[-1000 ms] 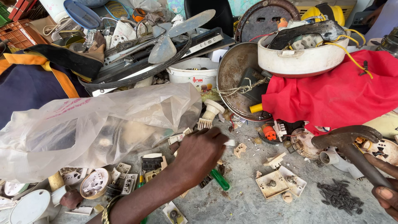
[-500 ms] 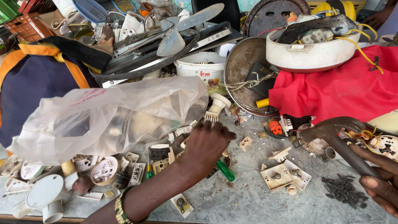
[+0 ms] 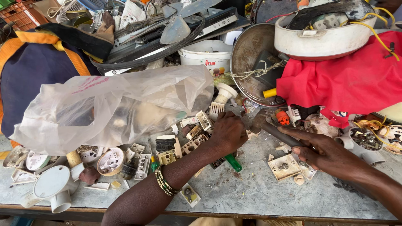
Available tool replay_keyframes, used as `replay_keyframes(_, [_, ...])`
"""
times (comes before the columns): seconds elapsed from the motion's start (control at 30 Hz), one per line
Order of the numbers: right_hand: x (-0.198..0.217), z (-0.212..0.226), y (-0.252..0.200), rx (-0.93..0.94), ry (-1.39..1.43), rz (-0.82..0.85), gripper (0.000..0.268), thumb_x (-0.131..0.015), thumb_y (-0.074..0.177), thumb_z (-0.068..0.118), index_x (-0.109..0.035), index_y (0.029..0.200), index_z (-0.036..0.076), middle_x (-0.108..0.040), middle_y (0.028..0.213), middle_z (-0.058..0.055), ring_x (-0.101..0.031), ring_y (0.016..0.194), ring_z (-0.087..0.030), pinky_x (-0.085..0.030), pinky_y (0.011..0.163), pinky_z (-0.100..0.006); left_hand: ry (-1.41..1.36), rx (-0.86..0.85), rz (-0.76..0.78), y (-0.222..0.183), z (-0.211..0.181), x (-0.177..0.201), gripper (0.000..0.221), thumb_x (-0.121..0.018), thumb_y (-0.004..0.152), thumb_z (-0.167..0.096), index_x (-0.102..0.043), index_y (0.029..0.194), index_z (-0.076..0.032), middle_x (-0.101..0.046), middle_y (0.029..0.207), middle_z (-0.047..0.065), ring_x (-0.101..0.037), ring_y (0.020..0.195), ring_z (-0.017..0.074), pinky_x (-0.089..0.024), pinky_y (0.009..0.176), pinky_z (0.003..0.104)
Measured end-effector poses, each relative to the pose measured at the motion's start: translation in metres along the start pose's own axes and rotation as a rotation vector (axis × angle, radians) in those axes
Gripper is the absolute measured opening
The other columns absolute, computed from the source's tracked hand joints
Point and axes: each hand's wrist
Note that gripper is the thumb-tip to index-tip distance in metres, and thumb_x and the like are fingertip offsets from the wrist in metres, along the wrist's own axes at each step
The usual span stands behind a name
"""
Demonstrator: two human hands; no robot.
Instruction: The person disassembles old electrical switches and sockets using a hammer, pliers, and a screwdriver to separate plastic housings from metal components.
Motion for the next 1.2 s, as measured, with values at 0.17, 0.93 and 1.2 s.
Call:
replay_keyframes(0.17, [-0.002,-0.009,0.008,-0.030,-0.009,0.000,0.066,-0.067,0.091,0.041,-0.050,0.154,0.038,-0.066,0.084,-0.005,-0.065,0.074,-0.015,-0.054,0.066,-0.038,-0.132,-0.064,-0.153,-0.001,0.003,-0.001,0.038,-0.087,0.072,-0.042,-0.079,0.087,-0.008,-0.069,0.092,0.013,-0.057,0.109,0.0308,-0.035,0.108,0.048])
replay_keyframes(0.93, [0.003,0.004,-0.001,0.210,-0.006,-0.112,0.062,-0.064,0.096,0.026,-0.048,0.156,0.031,-0.071,0.100,0.003,-0.051,0.064,-0.016,-0.054,0.055,-0.036,-0.233,0.006,-0.148,0.000,0.003,0.002,0.028,-0.086,0.076,-0.037,-0.081,0.076,-0.010,-0.071,0.085,0.011,-0.060,0.108,0.0267,-0.034,0.113,0.047])
replay_keyframes(1.2, [-0.001,0.017,-0.004,0.513,-0.251,-0.223,0.059,-0.058,0.102,0.031,-0.042,0.158,0.033,-0.066,0.110,-0.010,-0.060,0.089,-0.019,-0.051,0.077,-0.039,-0.231,0.006,-0.113,0.003,0.003,-0.002,0.029,-0.085,0.076,-0.037,-0.079,0.069,-0.009,-0.072,0.081,0.011,-0.062,0.105,0.0257,-0.031,0.117,0.048])
Point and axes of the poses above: each hand's wrist, its own y-axis towards the middle knuckle, its own x-axis out of the back of the hand, z = x × y
